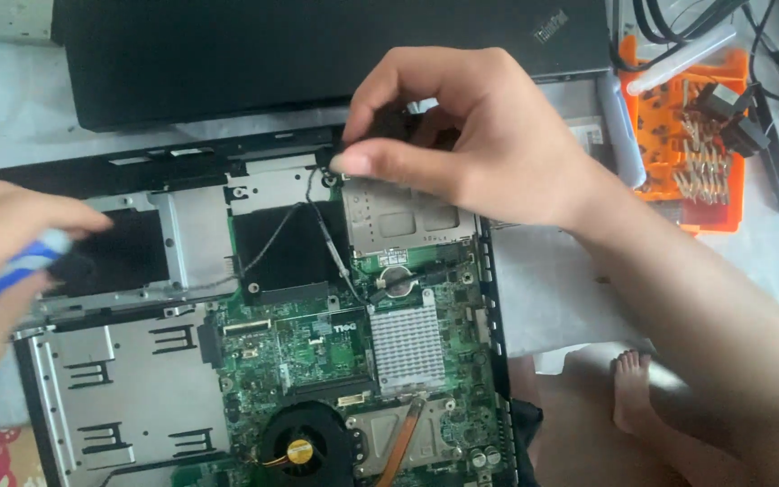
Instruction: Disassembling a laptop motherboard by unscrewing components, disconnecting cables, and removing the heatsink.
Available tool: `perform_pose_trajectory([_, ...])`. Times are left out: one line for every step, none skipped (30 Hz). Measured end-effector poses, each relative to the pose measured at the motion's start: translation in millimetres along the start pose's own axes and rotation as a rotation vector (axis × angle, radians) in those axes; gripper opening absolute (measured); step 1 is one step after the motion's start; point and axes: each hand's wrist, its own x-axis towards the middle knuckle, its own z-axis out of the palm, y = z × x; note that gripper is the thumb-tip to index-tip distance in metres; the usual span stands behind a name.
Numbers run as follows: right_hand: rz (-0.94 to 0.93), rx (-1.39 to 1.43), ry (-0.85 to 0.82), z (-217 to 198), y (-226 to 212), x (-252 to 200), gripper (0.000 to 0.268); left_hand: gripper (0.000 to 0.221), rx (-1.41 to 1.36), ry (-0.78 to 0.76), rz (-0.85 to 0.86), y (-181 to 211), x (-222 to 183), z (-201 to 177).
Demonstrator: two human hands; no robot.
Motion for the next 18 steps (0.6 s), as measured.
perform_pose_trajectory([-0.044, -0.047, 0.006, 1, 0, 0, 0.013, 0.054, -0.021, 0.044, 0.016, -9, -5, 6])
perform_pose_trajectory([-0.043, -0.044, 0.008, -1, 1, 0, 0.013, 0.054, -0.019, 0.041, 0.016, 11, -6, 3])
perform_pose_trajectory([-0.108, -0.053, -0.017, -3, 2, 0, 0.011, 0.057, -0.108, 0.11, 0.024, 31, -6, 1])
perform_pose_trajectory([-0.173, -0.061, -0.042, -5, 2, 1, 0.009, 0.061, -0.198, 0.179, 0.031, 51, -6, -2])
perform_pose_trajectory([-0.17, -0.06, -0.04, -5, 3, 0, 0.009, 0.061, -0.197, 0.176, 0.033, 75, 9, -3])
perform_pose_trajectory([-0.166, -0.048, -0.029, -4, 3, 0, 0.008, 0.049, -0.125, 0.174, 0.139, 100, 24, -5])
perform_pose_trajectory([-0.163, -0.035, -0.02, -4, 3, -1, 0.009, 0.038, -0.053, 0.173, 0.243, 125, 38, -6])
perform_pose_trajectory([-0.161, -0.034, -0.02, -4, 6, -1, 0.009, 0.038, -0.054, 0.171, 0.243, 153, 39, -5])
perform_pose_trajectory([-0.165, 0.001, 0.025, -4, 8, -2, 0.007, 0.022, 0.055, 0.168, 0.398, 181, 40, -3])
perform_pose_trajectory([-0.169, 0.036, 0.069, -3, 11, -3, 0.006, 0.009, 0.164, 0.164, 0.553, 209, 40, -2])
perform_pose_trajectory([-0.169, 0.038, 0.07, -2, 14, -3, 0.006, 0.009, 0.165, 0.162, 0.552, 213, 47, 4])
perform_pose_trajectory([-0.142, 0.08, 0.096, -2, 18, -4, 0.006, 0.007, 0.212, 0.161, 0.609, 218, 55, 9])
perform_pose_trajectory([-0.111, 0.122, 0.122, -1, 21, -5, 0.012, 0.007, 0.256, 0.158, 0.667, 223, 62, 15])
perform_pose_trajectory([-0.107, 0.125, 0.123, 0, 22, -6, 0.012, 0.007, 0.254, 0.153, 0.668, 225, 64, 19])
perform_pose_trajectory([-0.131, 0.112, 0.139, 1, 22, -5, 0.014, 0.009, 0.339, 0.156, 0.66, 226, 67, 23])
perform_pose_trajectory([-0.154, 0.098, 0.155, 2, 23, -5, 0.016, 0.012, 0.424, 0.159, 0.653, 227, 70, 27])
perform_pose_trajectory([-0.154, 0.102, 0.156, 3, 23, -5, 0.016, 0.012, 0.426, 0.155, 0.652, 228, 70, 29])
perform_pose_trajectory([-0.174, 0.045, 0.184, 4, 22, -5, 0.017, 0.011, 0.397, 0.181, 0.653, 229, 69, 31])
